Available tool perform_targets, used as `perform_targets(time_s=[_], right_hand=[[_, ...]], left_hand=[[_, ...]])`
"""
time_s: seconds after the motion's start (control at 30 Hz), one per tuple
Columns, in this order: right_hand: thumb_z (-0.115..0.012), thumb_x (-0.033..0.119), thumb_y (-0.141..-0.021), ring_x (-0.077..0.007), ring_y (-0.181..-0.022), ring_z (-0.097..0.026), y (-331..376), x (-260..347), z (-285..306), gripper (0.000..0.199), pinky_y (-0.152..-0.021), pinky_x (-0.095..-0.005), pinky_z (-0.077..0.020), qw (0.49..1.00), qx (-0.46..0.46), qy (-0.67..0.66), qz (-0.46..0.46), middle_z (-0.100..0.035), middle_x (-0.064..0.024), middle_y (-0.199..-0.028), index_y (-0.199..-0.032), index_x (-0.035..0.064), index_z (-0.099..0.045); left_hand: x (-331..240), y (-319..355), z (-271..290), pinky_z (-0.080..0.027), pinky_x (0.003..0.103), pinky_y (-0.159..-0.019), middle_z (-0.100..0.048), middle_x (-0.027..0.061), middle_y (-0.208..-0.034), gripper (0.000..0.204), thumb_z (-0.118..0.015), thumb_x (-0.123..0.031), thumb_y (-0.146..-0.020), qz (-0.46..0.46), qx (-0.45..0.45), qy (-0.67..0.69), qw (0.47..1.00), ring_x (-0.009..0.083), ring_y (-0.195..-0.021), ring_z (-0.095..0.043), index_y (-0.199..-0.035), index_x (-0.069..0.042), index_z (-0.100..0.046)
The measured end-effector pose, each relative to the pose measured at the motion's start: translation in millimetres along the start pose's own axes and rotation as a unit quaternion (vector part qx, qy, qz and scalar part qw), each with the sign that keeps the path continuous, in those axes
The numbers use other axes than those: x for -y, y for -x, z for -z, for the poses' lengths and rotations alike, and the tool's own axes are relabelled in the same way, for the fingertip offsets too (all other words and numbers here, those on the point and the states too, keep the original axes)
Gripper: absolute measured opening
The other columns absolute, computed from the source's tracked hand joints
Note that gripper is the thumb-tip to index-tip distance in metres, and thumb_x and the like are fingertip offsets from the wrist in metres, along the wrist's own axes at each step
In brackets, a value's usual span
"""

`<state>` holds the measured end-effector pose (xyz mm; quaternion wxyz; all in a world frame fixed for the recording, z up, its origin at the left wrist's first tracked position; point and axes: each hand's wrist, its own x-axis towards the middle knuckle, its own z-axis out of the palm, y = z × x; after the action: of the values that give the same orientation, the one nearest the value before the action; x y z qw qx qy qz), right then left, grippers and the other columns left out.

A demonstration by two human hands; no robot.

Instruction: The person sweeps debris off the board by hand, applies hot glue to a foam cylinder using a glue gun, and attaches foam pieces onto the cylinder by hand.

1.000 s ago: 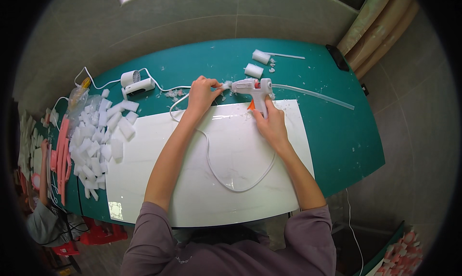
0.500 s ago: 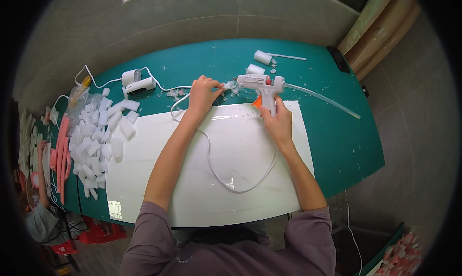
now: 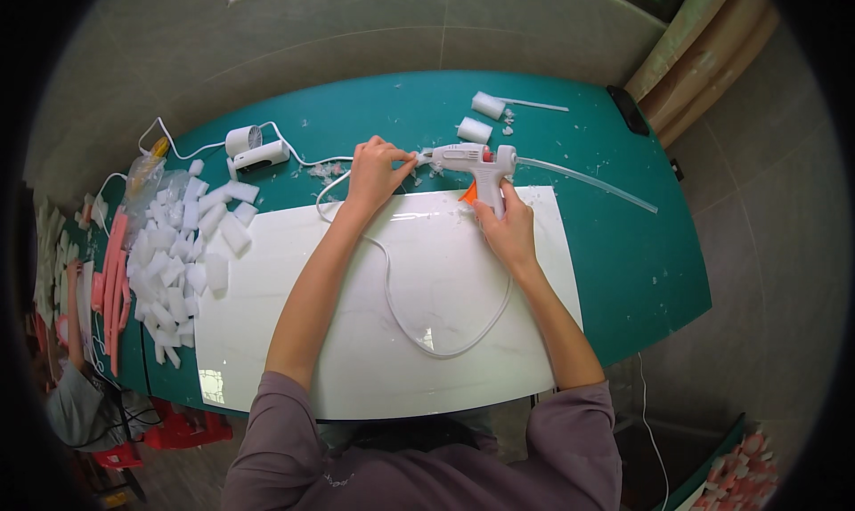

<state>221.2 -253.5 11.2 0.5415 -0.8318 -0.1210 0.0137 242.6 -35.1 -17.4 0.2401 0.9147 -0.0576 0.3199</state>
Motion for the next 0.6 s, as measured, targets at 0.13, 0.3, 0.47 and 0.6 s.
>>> perform_targets(time_s=[0.13,0.3,0.47,0.6], right_hand=[[-0.059,0.014,-0.076,-0.0111,-0.051,-0.053,-3,-10,1,0.047,-0.041,-0.0232,-0.0405,0.999,-0.015,0.029,0.04,-0.059,-0.0091,-0.071,-0.118,-0.0015,-0.046],[-0.061,0.012,-0.072,-0.0253,-0.073,-0.063,-2,-3,1,0.044,-0.068,-0.0314,-0.0475,0.999,-0.015,0.038,0.02,-0.062,-0.0202,-0.086,-0.11,-0.0048,-0.049],[-0.061,0.012,-0.072,-0.0256,-0.075,-0.063,-2,-1,3,0.043,-0.07,-0.0315,-0.0474,0.999,-0.003,0.042,0.008,-0.062,-0.0194,-0.087,-0.109,-0.0048,-0.05],[-0.061,0.013,-0.072,-0.0259,-0.075,-0.063,-1,0,1,0.042,-0.071,-0.0319,-0.0475,0.999,-0.007,0.038,0.016,-0.062,-0.0197,-0.087,-0.109,-0.0048,-0.05]], left_hand=[[-2,-1,0,-0.036,0.03,-0.071,-0.061,0.0041,-0.065,0.012,-0.069,-0.019,-0.068,0.001,0.0,0.006,1.0,0.0175,-0.071,-0.05,-0.072,-0.008,-0.069],[-2,-1,0,-0.036,0.03,-0.072,-0.061,0.0043,-0.064,0.012,-0.069,-0.019,-0.068,0.006,0.003,0.002,1.0,0.0176,-0.071,-0.049,-0.072,-0.007,-0.069],[-3,-1,-1,-0.036,0.03,-0.072,-0.061,0.0041,-0.064,0.012,-0.068,-0.019,-0.068,0.006,0.004,0.007,1.0,0.0177,-0.072,-0.049,-0.071,-0.007,-0.069],[-1,0,0,-0.036,0.03,-0.072,-0.06,0.0039,-0.064,0.012,-0.068,-0.019,-0.068,0.009,0.006,0.005,1.0,0.0177,-0.072,-0.049,-0.072,-0.008,-0.069]])
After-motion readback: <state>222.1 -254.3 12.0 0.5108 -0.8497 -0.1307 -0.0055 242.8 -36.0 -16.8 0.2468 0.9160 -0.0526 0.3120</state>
